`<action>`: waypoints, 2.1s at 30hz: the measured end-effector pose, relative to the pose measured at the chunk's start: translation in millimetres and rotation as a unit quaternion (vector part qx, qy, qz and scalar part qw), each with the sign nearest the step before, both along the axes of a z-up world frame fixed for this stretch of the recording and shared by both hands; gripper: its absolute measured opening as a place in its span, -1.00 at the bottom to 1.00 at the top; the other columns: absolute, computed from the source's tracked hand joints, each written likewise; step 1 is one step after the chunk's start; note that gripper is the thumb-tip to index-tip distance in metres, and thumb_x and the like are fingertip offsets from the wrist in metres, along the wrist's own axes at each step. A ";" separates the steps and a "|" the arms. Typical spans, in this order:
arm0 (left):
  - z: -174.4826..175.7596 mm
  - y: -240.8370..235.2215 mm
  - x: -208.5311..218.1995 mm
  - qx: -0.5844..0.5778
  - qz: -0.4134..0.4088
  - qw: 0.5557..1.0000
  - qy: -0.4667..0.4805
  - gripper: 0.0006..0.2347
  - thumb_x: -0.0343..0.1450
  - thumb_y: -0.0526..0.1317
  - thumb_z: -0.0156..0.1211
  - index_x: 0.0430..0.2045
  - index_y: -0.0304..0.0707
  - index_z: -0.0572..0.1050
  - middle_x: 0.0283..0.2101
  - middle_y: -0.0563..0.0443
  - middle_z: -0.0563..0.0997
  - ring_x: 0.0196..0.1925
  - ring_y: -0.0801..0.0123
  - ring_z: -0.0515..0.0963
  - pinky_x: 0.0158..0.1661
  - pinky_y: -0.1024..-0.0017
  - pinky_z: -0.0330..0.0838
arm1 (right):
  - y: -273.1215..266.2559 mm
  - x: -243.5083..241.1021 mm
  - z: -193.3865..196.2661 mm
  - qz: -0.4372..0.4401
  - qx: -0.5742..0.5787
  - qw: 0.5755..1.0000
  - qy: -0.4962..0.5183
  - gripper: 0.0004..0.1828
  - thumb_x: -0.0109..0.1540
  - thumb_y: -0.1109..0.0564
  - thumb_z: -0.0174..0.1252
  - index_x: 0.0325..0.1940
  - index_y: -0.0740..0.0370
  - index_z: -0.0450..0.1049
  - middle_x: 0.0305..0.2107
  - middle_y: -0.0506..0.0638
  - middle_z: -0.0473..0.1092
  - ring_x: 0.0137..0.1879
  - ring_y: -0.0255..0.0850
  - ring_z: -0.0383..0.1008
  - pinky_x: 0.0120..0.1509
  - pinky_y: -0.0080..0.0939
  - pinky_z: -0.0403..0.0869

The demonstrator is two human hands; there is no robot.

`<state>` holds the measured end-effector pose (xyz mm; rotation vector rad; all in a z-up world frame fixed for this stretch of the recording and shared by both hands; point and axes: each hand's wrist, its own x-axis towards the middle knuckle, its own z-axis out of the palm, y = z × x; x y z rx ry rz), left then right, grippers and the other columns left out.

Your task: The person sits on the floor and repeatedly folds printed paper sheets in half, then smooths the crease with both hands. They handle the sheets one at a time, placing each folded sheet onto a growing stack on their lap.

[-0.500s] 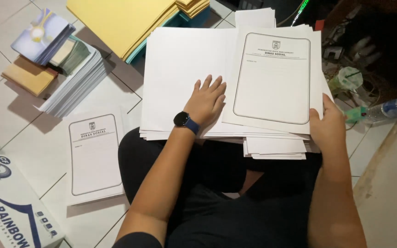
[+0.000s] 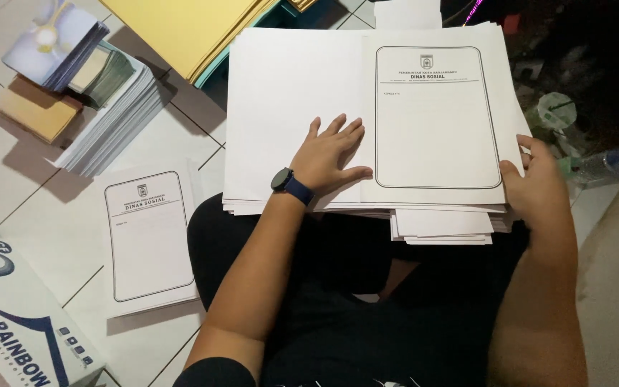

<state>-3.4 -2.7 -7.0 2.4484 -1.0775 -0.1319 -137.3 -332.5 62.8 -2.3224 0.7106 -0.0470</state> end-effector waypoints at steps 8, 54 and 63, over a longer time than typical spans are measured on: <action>1.6 0.5 2.4 0.016 -0.010 1.000 0.004 -0.26 0.38 0.31 0.12 0.34 -0.22 0.25 0.48 -0.03 0.22 0.54 0.02 0.05 0.39 -0.26 -0.23 | 19.7 -3.1 8.5 -0.014 -0.063 0.998 -0.021 -0.41 0.38 0.02 0.03 0.44 0.37 0.32 0.33 0.26 0.28 0.37 0.14 0.28 0.41 0.06 0.22; 12.1 14.3 -36.1 0.084 0.222 0.971 0.024 -0.51 0.61 0.00 -0.34 0.48 -0.10 0.12 0.56 -0.27 0.02 0.59 -0.21 -0.14 0.44 -0.23 -0.40 | 158.3 57.7 -48.8 0.480 -0.099 0.855 0.167 -0.11 0.44 -0.33 -0.33 0.65 0.29 -0.31 0.57 0.31 -0.41 0.67 0.17 -0.55 0.62 0.27 -0.47; 2.9 9.3 -37.9 0.094 0.231 0.966 0.065 -0.51 0.60 -0.06 -0.44 0.51 -0.05 -0.03 0.59 -0.19 -0.13 0.62 -0.02 -0.27 0.40 -0.23 -0.64 | 166.7 181.1 -41.2 0.459 -0.237 0.848 0.121 -0.14 0.45 -0.26 -0.39 0.63 0.42 -0.23 0.56 0.39 -0.29 0.67 0.19 -0.34 0.67 0.17 -0.26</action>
